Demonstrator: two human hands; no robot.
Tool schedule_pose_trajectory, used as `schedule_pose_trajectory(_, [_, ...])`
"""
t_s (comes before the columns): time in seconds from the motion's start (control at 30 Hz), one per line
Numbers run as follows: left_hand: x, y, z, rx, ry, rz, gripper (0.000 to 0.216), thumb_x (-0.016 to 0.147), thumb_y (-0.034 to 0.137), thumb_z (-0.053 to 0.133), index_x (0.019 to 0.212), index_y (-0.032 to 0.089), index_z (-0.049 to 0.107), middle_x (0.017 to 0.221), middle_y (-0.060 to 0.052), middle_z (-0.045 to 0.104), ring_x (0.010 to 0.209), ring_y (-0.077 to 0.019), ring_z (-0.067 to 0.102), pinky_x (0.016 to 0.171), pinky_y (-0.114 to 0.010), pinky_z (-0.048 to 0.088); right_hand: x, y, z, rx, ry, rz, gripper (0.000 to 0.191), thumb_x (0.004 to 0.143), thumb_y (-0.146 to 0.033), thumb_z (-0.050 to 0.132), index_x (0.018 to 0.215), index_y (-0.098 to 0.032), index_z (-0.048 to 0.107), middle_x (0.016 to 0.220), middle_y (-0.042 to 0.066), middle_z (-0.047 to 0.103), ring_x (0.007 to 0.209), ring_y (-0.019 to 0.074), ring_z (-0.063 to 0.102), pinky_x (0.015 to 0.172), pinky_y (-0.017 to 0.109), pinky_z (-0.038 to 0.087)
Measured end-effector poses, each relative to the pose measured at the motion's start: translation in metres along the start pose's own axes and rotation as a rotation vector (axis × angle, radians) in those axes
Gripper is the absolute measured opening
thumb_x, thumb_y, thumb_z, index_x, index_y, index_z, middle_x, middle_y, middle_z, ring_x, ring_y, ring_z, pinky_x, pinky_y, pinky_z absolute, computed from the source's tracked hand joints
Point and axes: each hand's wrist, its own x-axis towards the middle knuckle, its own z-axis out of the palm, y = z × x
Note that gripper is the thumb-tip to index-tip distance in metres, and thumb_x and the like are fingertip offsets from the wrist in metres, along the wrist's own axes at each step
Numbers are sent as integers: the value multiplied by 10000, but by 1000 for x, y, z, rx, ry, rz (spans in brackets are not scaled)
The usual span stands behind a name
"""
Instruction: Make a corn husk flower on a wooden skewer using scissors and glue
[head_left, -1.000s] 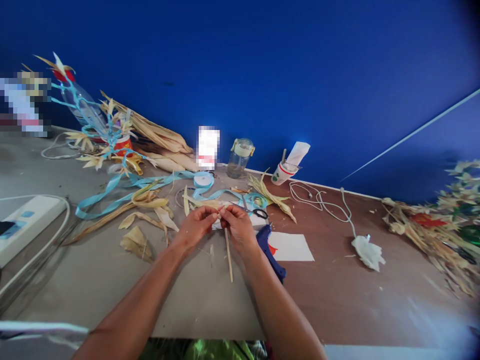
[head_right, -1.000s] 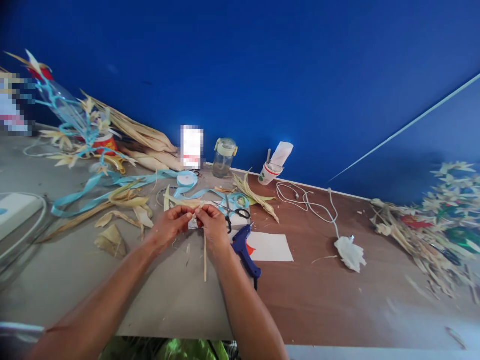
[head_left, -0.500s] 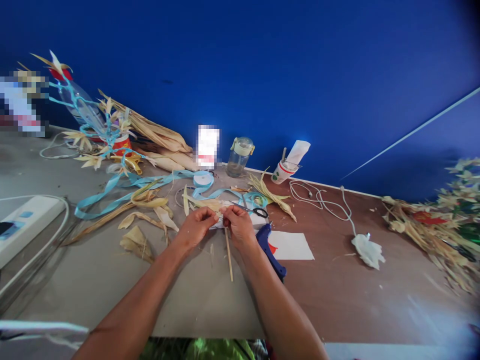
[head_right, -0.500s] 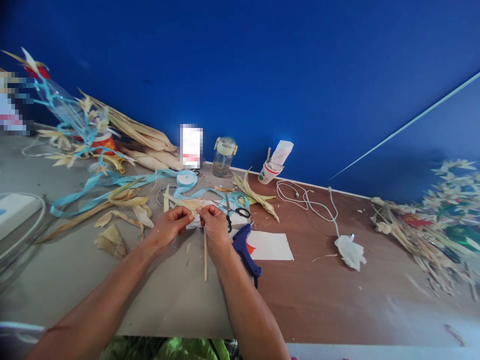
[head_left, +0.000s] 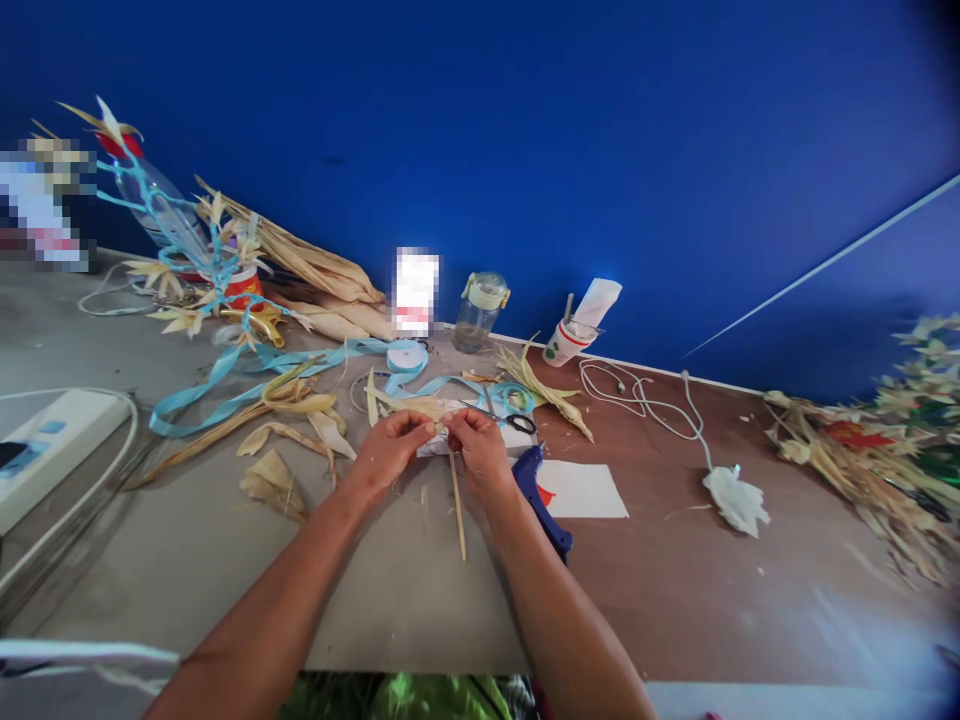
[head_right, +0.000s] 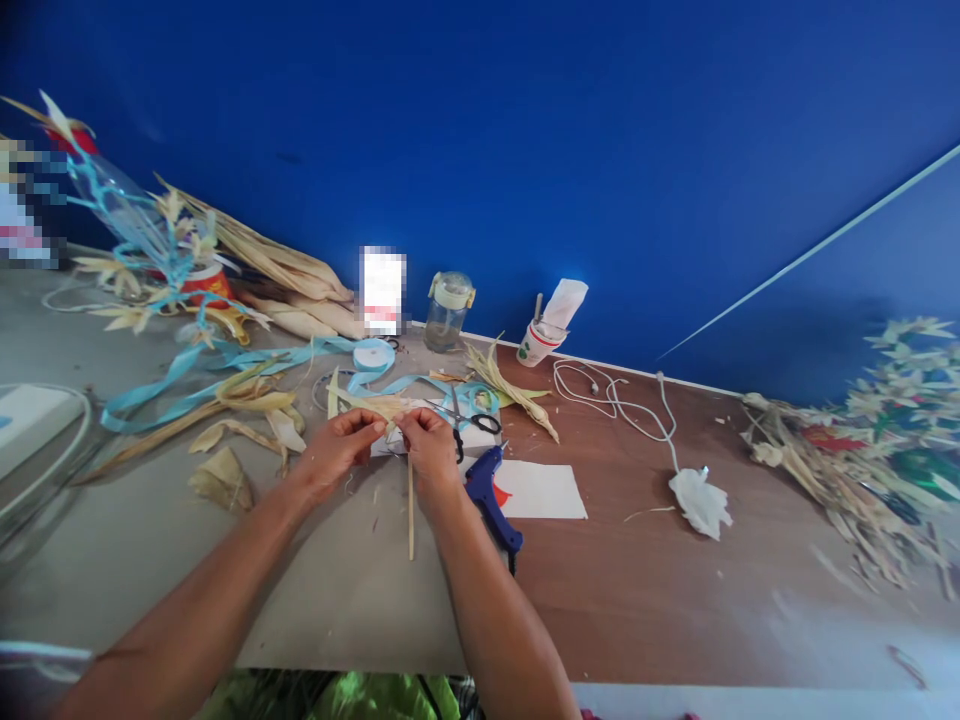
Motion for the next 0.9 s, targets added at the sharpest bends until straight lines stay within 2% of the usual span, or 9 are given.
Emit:
schedule_pose_trajectory(0.23, [-1, 2, 1, 24, -11, -27, 291, 662, 412, 687, 655, 153, 555, 489, 63, 425, 434, -60, 332, 435, -209, 226, -3, 3, 3, -44, -41, -9, 245, 674, -372, 644, 566, -189, 522, 452, -77, 405, 454, 75, 311, 492, 243, 242])
schedule_pose_trajectory(0.43, [-3, 5, 3, -78, 11, -55, 300, 629, 399, 713, 650, 154, 542, 483, 64, 416, 426, -58, 340, 428, -208, 235, -4, 2, 3, -76, -67, -18, 232, 667, -371, 642, 578, -184, 536, 463, -70, 430, 469, 78, 332, 506, 243, 254])
schedule_pose_trajectory(0.67, [-6, 7, 3, -127, -63, -80, 275, 647, 370, 712, 663, 154, 543, 506, 70, 403, 436, -46, 334, 434, -196, 244, -6, -1, 4, 101, -63, 110, 189, 620, -330, 668, 593, -181, 554, 441, -73, 433, 434, 73, 340, 476, 237, 233])
schedule_pose_trajectory(0.9, [-9, 17, 6, -209, -27, -129, 296, 572, 349, 738, 624, 159, 517, 467, 89, 350, 393, -34, 289, 411, -195, 212, -5, -5, 1, 143, -51, 111, 203, 591, -321, 676, 546, -180, 536, 440, -68, 447, 434, 66, 361, 477, 230, 269])
